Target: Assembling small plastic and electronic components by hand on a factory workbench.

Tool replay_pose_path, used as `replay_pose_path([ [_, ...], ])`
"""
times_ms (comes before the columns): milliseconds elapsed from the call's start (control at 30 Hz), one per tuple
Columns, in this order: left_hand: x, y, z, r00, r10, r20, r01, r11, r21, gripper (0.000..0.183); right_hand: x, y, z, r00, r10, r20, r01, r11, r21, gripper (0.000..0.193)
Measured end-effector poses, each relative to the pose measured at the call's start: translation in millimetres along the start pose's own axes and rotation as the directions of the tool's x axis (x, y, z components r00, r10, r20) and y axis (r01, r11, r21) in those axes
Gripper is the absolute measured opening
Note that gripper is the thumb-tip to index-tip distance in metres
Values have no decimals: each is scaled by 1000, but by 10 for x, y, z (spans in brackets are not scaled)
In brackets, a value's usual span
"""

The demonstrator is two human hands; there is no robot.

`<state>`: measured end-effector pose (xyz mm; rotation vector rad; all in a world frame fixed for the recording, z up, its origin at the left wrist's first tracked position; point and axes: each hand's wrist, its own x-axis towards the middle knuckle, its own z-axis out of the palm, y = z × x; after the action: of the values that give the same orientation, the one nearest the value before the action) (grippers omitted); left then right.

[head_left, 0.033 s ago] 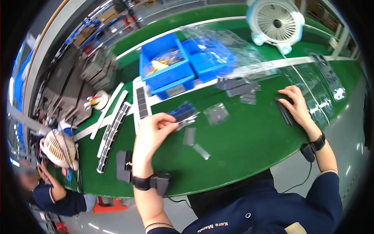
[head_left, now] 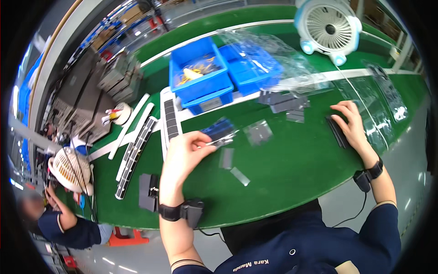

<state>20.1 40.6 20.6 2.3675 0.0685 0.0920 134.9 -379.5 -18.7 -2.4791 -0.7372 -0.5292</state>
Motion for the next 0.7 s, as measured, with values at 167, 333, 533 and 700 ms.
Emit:
replay_pose_path([
  [167, -13, -71, 166, 984, 99, 149, -112, 990, 88, 37, 199, -763, -42, 970, -244, 19, 239, 960, 142, 20],
  [333, 14, -96, 232, 975, 98, 199, -120, 987, 106, 29, 404, -1361, 321, 867, -442, 229, 231, 765, 602, 17],
  [533, 59, -50, 325, 965, -3, 261, 56, 979, -196, 16, 572, -1723, 909, 844, -296, 447, -168, 646, 745, 20],
  [700, 49, -5, 295, 977, 85, 194, 32, 847, -530, 20, 529, -1675, 1041, 786, -247, 567, -470, 356, 808, 13],
])
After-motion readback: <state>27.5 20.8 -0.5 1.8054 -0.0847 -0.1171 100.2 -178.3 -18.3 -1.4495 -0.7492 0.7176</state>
